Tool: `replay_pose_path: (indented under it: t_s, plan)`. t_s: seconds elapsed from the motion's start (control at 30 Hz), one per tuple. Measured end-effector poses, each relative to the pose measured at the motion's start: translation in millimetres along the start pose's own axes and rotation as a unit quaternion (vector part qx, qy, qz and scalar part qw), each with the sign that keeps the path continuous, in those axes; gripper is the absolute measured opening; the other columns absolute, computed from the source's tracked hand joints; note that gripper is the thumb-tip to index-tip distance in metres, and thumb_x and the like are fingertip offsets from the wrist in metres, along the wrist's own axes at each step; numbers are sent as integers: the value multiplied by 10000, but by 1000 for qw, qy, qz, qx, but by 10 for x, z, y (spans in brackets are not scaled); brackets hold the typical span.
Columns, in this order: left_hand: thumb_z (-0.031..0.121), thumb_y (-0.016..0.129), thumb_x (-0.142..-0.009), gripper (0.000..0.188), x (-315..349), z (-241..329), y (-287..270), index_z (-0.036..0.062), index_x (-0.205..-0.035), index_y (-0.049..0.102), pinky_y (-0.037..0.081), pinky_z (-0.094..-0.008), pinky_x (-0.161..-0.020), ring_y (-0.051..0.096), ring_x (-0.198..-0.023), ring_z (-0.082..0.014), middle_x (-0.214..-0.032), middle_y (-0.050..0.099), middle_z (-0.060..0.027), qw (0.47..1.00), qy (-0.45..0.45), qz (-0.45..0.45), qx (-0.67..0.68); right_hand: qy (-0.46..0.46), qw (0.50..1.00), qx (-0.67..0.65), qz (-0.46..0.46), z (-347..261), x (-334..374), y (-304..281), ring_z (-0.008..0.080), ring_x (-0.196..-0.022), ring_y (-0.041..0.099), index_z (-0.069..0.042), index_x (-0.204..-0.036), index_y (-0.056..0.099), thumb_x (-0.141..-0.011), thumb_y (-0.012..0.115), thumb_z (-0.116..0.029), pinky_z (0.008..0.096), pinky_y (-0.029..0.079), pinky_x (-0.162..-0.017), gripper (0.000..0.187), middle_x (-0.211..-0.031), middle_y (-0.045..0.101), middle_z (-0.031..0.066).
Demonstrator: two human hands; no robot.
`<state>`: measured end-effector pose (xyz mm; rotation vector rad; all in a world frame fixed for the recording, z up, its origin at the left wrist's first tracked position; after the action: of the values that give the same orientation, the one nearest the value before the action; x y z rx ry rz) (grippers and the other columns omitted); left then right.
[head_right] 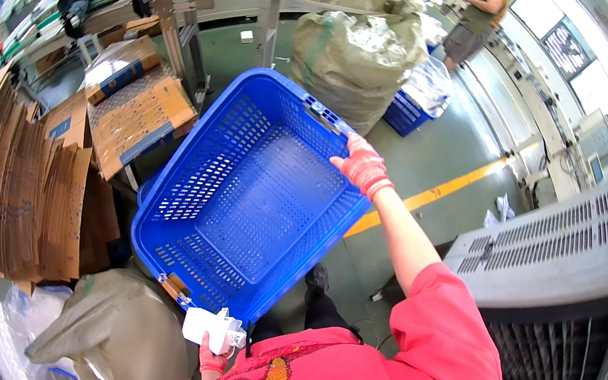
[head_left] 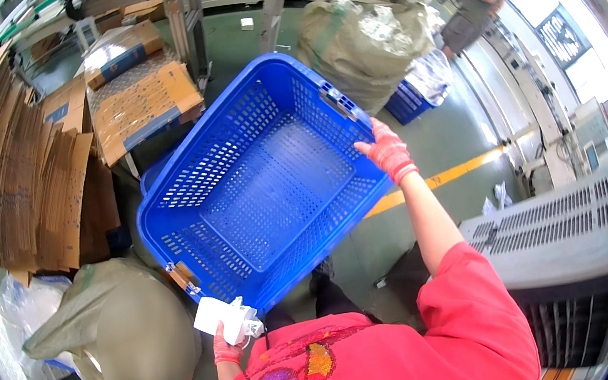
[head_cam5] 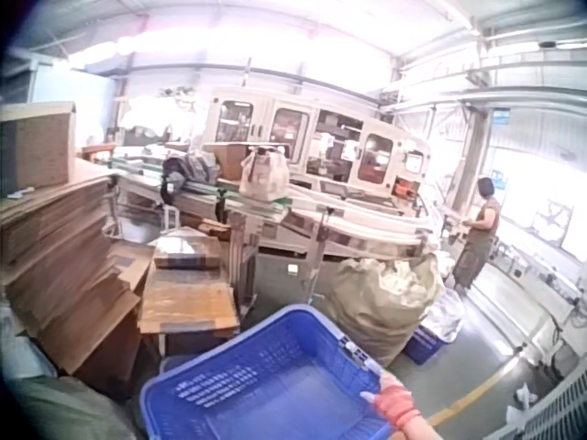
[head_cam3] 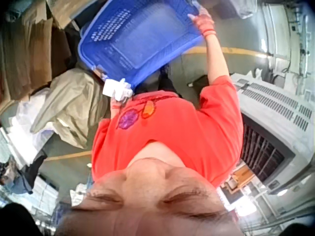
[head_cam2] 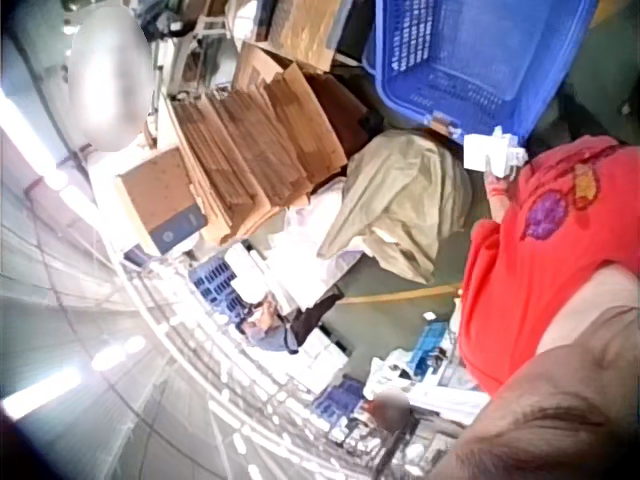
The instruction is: The person picks up boxes from a blue basket and a green bag, organizes them onto a work surface, and places items back into the bag with another person.
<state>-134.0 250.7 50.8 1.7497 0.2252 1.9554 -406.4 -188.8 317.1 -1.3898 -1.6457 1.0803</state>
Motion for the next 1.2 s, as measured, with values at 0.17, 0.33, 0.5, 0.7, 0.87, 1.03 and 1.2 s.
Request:
replay_pose_path:
  t_s: [0.17, 0.33, 0.5, 0.7, 0.87, 1.03, 1.2]
  plan:
    - [442, 486, -737, 535, 124, -584, 400, 107, -1145, 399, 374, -464, -804, 460, -984, -302, -1087, 484, -95, 995, 67, -15, 67, -7, 985, 169, -33, -19, -1096, 155, 283, -1042, 426, -31, -1124, 395, -579, 645, -460, 354, 361, -853, 737, -1138, 430, 164]
    - [457, 500, -717, 521, 51, -1262, 561, 135, -1120, 420, 406, -407, -680, 471, -963, -265, -1055, 506, -70, 970, 131, 71, 190, -42, 979, 126, -155, -56, -1908, 537, 263, -936, 510, -59, -966, 518, -567, 646, -427, 354, 404, -786, 557, -981, 542, 136]
    - [503, 546, -657, 512, -119, -1605, 978, 175, -1045, 482, 395, -397, -649, 488, -899, -247, -1014, 522, -34, 960, 128, 92, 232, -30, 955, -73, -285, 268, -2244, 1010, 262, -795, 559, 17, -947, 511, -566, 662, -304, 343, 440, -691, 521, -910, 557, 164]
    - [501, 498, -682, 613, -273, -1505, 1265, 110, -1144, 399, 374, -458, -778, 451, -982, -295, -1081, 481, -87, 954, 137, -2, 266, 29, 845, -358, -397, 244, -1870, 816, 167, -419, 500, 15, -835, 448, -624, 566, -21, 287, 399, -350, 244, -590, 512, 93]
    - [442, 513, -686, 542, -281, -1734, 1054, 110, -1106, 427, 408, -437, -710, 482, -938, -292, -1045, 499, -91, 974, 81, -19, 212, -25, 837, -421, -350, 321, -1139, -25, 145, -394, 465, -7, -811, 442, -604, 543, -13, 257, 397, -376, 230, -546, 479, 66]
    - [335, 540, -684, 599, 368, -1659, 1630, 45, -1173, 352, 316, -447, -881, 431, -1019, -318, -1122, 447, -142, 962, 77, -180, 192, 18, 895, -369, -250, 530, -854, -1156, 147, -382, 465, -23, -791, 425, -614, 529, -55, 253, 391, -352, 207, -516, 467, 60]
    - [233, 595, -662, 596, 660, -1256, 2138, 29, -1165, 351, 345, -394, -875, 445, -1015, -272, -1111, 454, -129, 952, 33, -274, 131, 90, 903, -403, -119, 995, -390, -2156, 141, -346, 448, -55, -722, 411, -650, 521, -94, 263, 387, -293, 138, -483, 444, 53]
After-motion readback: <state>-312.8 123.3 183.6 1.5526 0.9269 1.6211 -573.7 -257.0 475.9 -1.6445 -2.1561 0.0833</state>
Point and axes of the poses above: each hand's wrist, its own x-axis away from the middle knuckle, its own y-axis out of the palm, z = x × y, the point moved 3 cm from there along -x, towards the middle knuckle
